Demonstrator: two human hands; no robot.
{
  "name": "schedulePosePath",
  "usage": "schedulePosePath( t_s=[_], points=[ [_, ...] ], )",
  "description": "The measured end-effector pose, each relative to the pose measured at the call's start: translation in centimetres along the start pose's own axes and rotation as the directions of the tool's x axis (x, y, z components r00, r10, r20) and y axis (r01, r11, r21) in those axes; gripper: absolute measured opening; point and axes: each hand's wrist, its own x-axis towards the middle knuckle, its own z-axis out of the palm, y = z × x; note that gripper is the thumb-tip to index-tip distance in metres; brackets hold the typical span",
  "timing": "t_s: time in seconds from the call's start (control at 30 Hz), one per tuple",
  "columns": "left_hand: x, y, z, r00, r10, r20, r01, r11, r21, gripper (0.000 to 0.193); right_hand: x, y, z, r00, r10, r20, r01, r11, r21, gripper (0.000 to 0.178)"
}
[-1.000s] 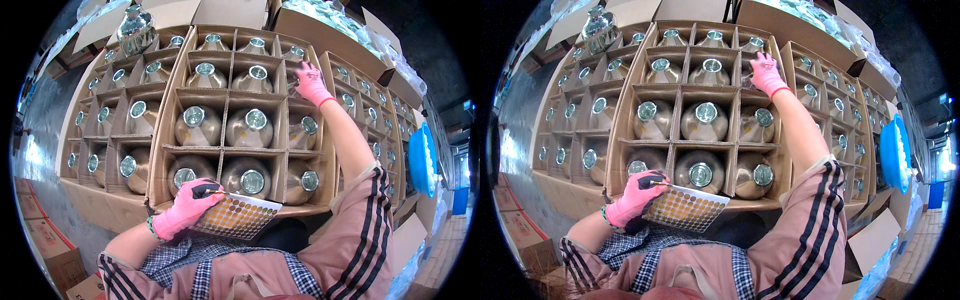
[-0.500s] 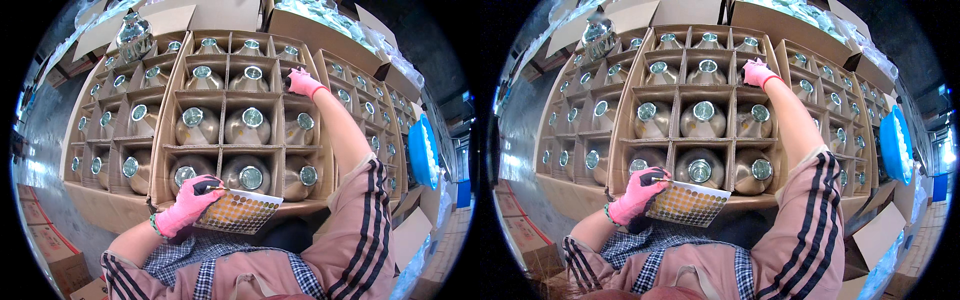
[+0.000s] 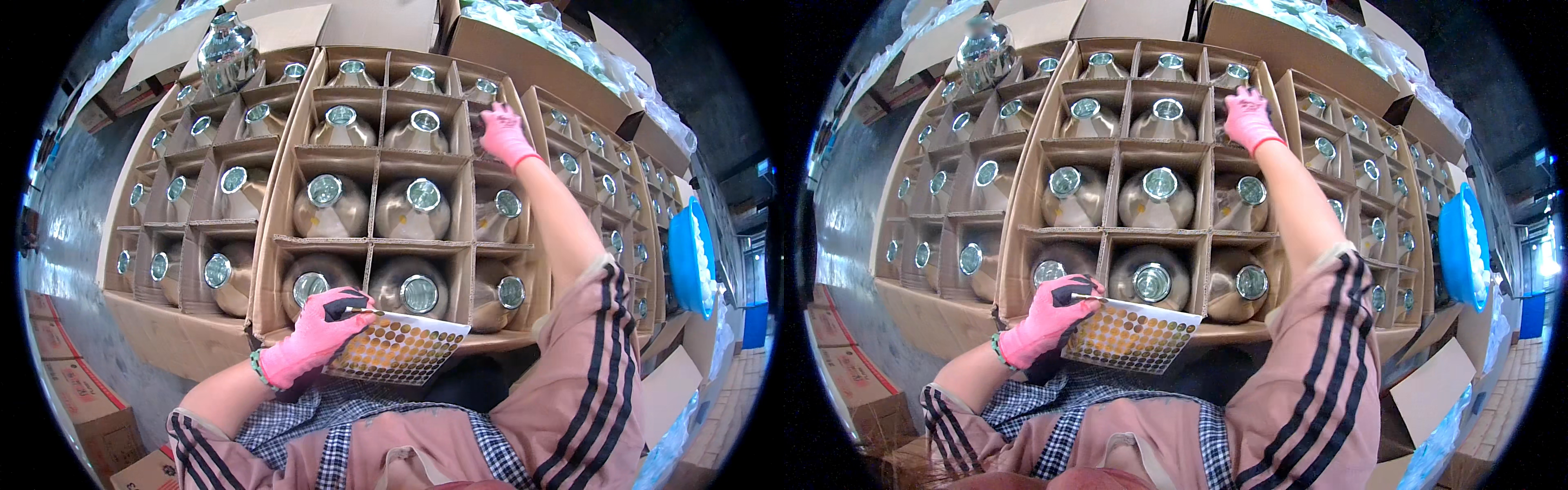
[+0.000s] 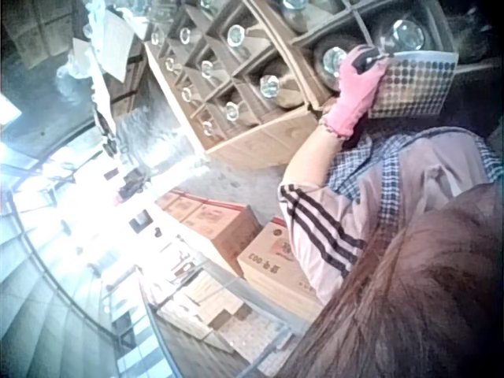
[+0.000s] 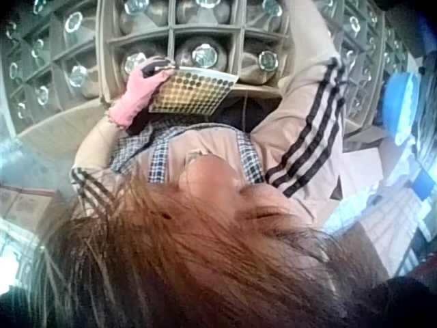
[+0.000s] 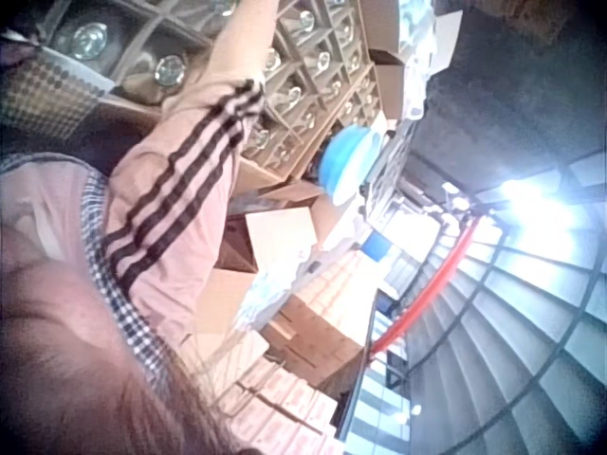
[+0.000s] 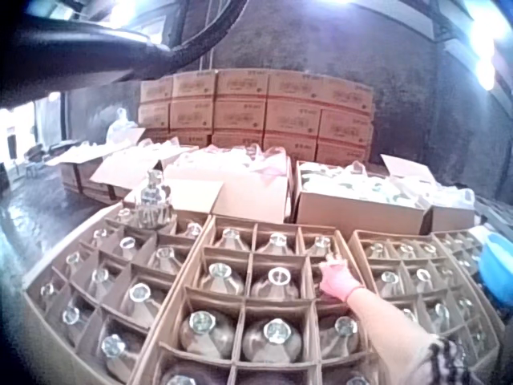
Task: The person applies small circular stickers to the tops of glass jars arranged in a cardboard box. They peel individual stickers from a sheet and press them onto the jar lids one by one.
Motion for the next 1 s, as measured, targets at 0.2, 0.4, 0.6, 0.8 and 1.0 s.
schedulePosePath(
  t_s=[0.2,0.4,0.6,0.8,1.0],
  points=[
    [-0.5,1.0,-0.4,0.990,-0.102,-0.101,0.096,0.993,-0.070,0.013,-11.4,-4.7,-9.1,0.893,0.129,-0.432,0.322,0.489,0.811,0.016],
    [-0.1,5.3,0.8,0.953,0.303,0.000,-0.297,0.936,0.189,0.015,-21.2,-9.4,-13.2,0.803,-0.476,-0.358,0.578,0.478,0.662,0.025],
    [-0.6,5.4,1.5,0.924,0.381,0.004,-0.378,0.914,0.148,0.022,-22.4,-10.4,-12.9,0.788,-0.447,-0.424,0.591,0.358,0.723,0.023],
    [-1.4,5.7,1.6,0.936,0.351,-0.043,-0.345,0.934,0.096,0.019,-22.6,-11.1,-12.9,0.681,-0.431,-0.592,0.732,0.431,0.528,0.029],
    [-1.9,5.4,1.1,0.956,0.275,-0.104,-0.278,0.960,-0.016,0.020,-22.4,-12.0,-12.8,0.612,-0.504,-0.609,0.790,0.431,0.437,0.025]
  ],
)
